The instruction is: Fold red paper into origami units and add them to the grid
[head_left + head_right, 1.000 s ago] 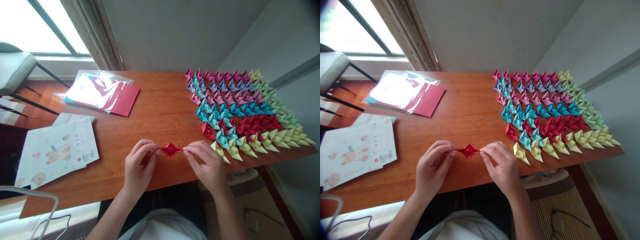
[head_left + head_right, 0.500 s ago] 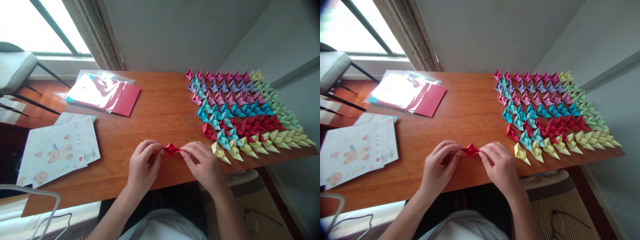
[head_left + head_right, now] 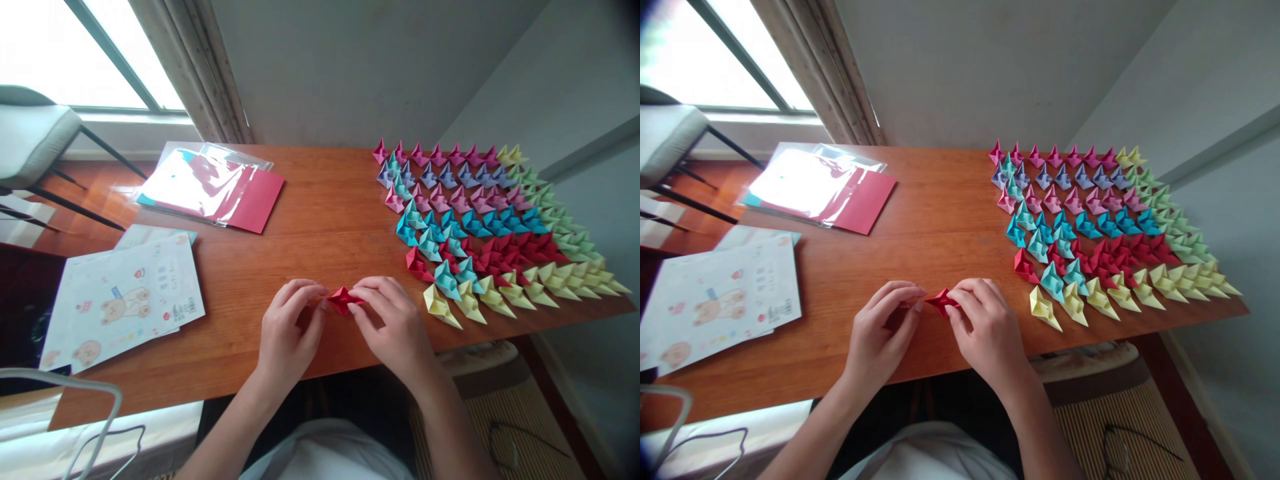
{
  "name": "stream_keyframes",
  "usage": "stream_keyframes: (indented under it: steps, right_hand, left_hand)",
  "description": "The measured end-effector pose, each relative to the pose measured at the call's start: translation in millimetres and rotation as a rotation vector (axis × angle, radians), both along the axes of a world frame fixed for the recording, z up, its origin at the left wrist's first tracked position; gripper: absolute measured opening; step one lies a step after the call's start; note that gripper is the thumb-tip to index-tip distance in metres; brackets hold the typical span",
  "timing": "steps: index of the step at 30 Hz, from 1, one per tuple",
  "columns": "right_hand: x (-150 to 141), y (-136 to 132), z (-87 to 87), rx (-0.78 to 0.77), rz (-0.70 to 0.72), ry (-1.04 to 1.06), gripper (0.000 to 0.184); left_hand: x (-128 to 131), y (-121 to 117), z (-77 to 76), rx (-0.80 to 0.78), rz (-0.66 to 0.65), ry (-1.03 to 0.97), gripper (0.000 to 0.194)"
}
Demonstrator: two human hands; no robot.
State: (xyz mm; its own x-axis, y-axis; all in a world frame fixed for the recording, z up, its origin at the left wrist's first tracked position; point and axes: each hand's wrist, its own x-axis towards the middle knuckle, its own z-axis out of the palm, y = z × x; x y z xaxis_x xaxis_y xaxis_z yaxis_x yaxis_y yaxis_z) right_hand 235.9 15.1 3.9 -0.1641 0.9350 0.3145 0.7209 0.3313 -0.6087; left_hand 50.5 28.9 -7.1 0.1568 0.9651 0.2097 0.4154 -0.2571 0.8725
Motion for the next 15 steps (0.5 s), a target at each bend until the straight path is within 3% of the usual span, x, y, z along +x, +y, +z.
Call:
stream_keyframes:
  steps: [10,15]
  right_hand:
    - [-8,8,7.6,-0.025,0.022,-0.212,0.011]
    - [-10,8,19.6,-0.072,0.042,-0.266,0.014]
  left_hand:
    - [-1,2,1.1,0.001,0.006,-0.045,0.014]
    - [-3,2,-0.5,0.003,0.009,-0.059,0.014]
